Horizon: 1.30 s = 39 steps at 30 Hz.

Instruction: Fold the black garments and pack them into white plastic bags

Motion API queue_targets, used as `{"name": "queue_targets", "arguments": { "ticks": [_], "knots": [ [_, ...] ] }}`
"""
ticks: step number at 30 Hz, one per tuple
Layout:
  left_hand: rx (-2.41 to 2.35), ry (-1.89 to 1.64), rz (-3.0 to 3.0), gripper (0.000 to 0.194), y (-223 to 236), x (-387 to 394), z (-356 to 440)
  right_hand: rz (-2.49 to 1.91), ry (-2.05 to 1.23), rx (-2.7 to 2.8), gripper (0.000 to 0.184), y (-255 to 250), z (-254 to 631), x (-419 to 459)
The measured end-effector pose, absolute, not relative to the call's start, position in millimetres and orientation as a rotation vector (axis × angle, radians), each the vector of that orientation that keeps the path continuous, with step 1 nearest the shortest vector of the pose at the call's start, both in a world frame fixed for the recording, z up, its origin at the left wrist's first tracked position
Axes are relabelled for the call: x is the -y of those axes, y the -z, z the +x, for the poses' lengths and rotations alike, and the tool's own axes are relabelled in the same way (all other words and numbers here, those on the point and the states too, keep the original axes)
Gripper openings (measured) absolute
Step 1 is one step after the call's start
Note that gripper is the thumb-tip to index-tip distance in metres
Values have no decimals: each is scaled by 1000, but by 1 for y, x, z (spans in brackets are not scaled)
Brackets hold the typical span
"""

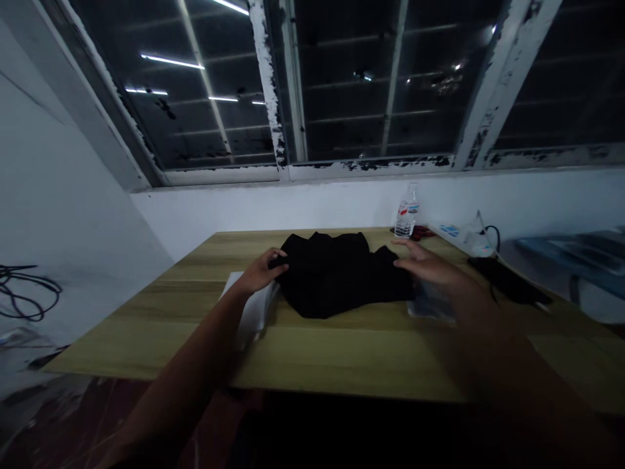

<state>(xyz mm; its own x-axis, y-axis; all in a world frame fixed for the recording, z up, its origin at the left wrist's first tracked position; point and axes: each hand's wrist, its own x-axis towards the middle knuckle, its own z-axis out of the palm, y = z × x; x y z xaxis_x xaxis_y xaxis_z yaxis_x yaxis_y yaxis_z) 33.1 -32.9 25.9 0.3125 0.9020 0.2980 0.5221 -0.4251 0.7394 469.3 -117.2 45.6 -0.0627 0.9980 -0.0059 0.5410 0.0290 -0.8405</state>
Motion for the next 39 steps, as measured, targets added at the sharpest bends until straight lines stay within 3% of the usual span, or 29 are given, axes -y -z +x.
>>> {"name": "queue_targets", "arguments": {
  "ticks": [2, 4, 6, 10, 14, 18, 24, 27, 31, 37, 39],
  "knots": [
    [-1506, -1118, 2060, 44, -25, 27, 27, -1785, -823, 1714, 68, -35, 470, 109],
    [-1438, -1045, 2202, 40, -27, 28, 25, -1793, -672, 1926, 47, -28, 470, 105],
    [-1098, -744, 2390, 39, -31, 36, 26, -1624, -631, 2180, 29, -27, 468, 106],
    [-782, -130, 2472, 46, -30, 51, 38, -1544, -873, 2504, 19, -33, 448, 118],
    [-877, 1, 2536, 51, -18, 50, 47, -1727, -529, 2641, 20, -32, 420, 128],
    [-840, -38, 2606, 25, -16, 45, 45, -1752, -247, 2647, 15, -32, 406, 131],
    [-889, -420, 2526, 26, -55, 61, 33, -1681, -2, 2346, 20, -70, 418, 141],
    [-856, -598, 2451, 29, -92, 73, 24, -1335, -67, 2156, 3, -98, 429, 153],
    [-841, -438, 2510, 32, -123, 76, 10, -1192, -356, 2365, 29, -122, 440, 164],
    [-922, -287, 2506, 28, -94, 56, 5, -1329, -465, 2652, 15, -95, 443, 145],
    [-961, -311, 2519, 29, -84, 50, 8, -1387, -415, 2614, 22, -85, 441, 139]
  ]
}}
